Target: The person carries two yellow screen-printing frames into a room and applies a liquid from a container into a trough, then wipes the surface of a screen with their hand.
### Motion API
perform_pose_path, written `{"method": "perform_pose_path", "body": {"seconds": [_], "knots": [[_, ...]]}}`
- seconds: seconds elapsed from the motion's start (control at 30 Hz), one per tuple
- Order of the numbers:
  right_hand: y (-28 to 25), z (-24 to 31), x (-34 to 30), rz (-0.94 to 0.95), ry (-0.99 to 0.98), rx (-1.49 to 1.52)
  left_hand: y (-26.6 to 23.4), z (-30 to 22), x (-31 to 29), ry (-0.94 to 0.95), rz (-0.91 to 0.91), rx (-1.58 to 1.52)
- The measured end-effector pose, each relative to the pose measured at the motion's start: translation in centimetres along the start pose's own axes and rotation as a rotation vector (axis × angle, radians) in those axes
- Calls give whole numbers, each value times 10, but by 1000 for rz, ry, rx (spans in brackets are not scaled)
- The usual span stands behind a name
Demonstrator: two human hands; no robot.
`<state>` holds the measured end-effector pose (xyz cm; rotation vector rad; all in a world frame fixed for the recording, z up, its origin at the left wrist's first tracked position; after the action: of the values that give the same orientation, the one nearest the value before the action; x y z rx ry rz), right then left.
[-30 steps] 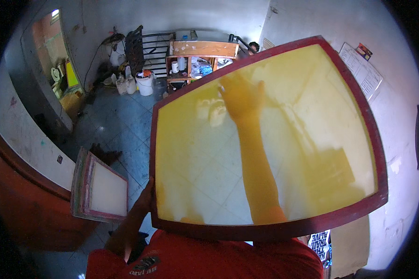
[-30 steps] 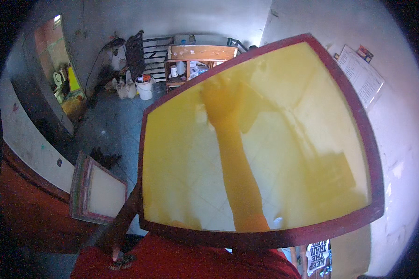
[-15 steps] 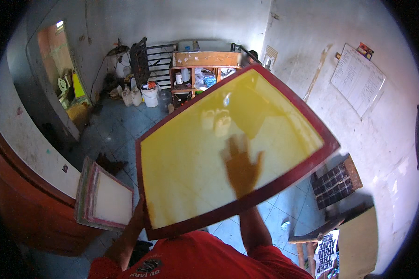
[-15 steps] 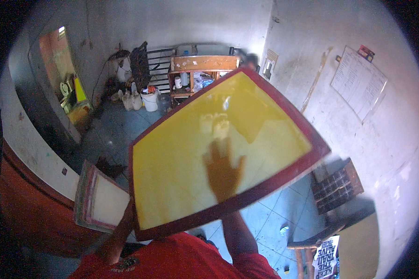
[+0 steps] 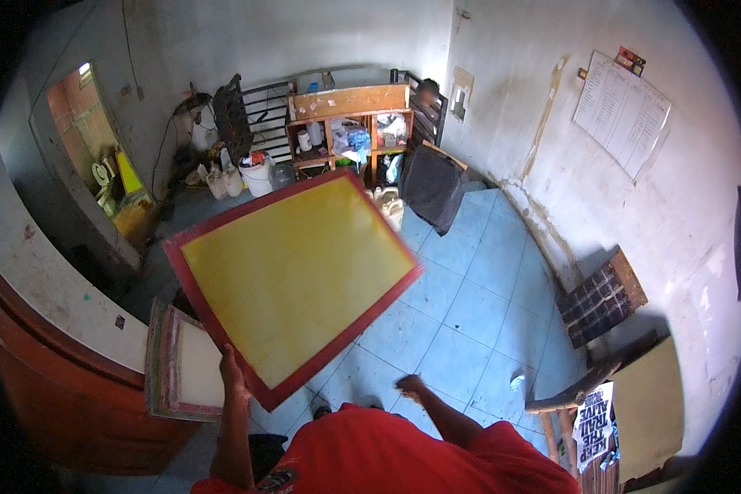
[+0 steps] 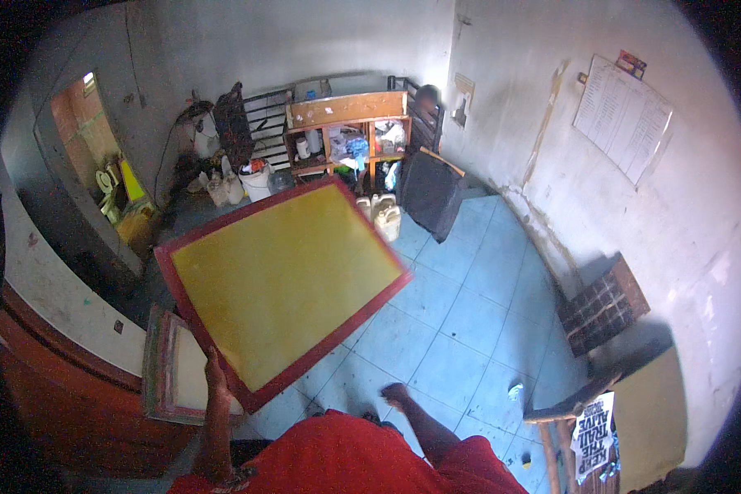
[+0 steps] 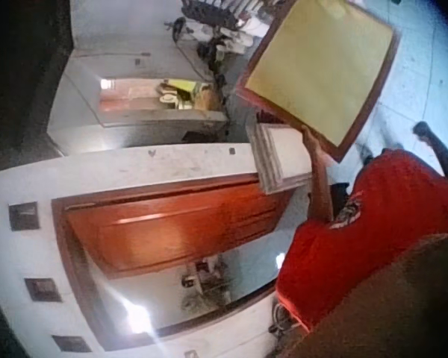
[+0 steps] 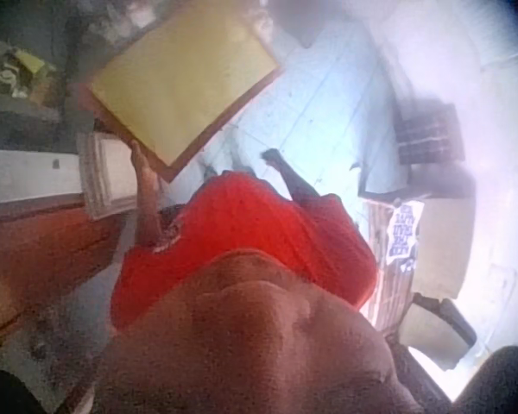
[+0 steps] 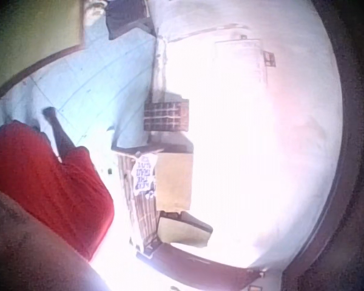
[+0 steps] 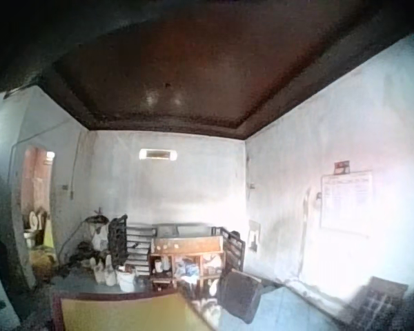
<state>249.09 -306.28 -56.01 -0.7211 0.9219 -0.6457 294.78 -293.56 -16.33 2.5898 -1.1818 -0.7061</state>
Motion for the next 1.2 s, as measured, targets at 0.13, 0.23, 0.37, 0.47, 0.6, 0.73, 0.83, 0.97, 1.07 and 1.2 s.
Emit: {"method": "perform_pose_path", "body": {"seconds": [0.13,0.23,0.37,0.47,0.6,0.73,0.83,0.97,1.07,1.2], "knots": [[-8,-6,-123,-131,434,1137,-101,-42,-22,445,-249,779],[6,-149,-183,-419,169,401,-83,-12,12,401,-183,1132],[6,-116,-208,-429,209,765,-142,-8,22,350,-348,1378],[11,-93,-209,-252,396,975,-212,17,56,216,-357,1301],[11,-42,-198,-137,372,835,-267,18,75,231,-392,1281],[-4,8,-175,15,242,485,-267,-10,58,101,-458,1310],[-31,41,-155,2,128,444,-321,-9,66,104,-433,1282],[-44,49,-143,-113,207,508,-360,5,88,106,-446,1407],[-59,94,-143,-40,318,487,-390,17,111,-73,-407,1388],[-62,161,-155,-18,305,460,-421,27,137,-59,-399,1378]]}}
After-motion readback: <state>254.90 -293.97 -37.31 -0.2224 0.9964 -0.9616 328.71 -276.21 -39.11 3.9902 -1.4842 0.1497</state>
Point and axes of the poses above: each hand's wrist, its own x-axis towards the middle knuckle, its own y-axis out of the palm, z = x × y, the point moved 3 cm from there along x, towards the middle knuckle, and after that the axes turned 2 degrees about -y, right-handed, at the moved point
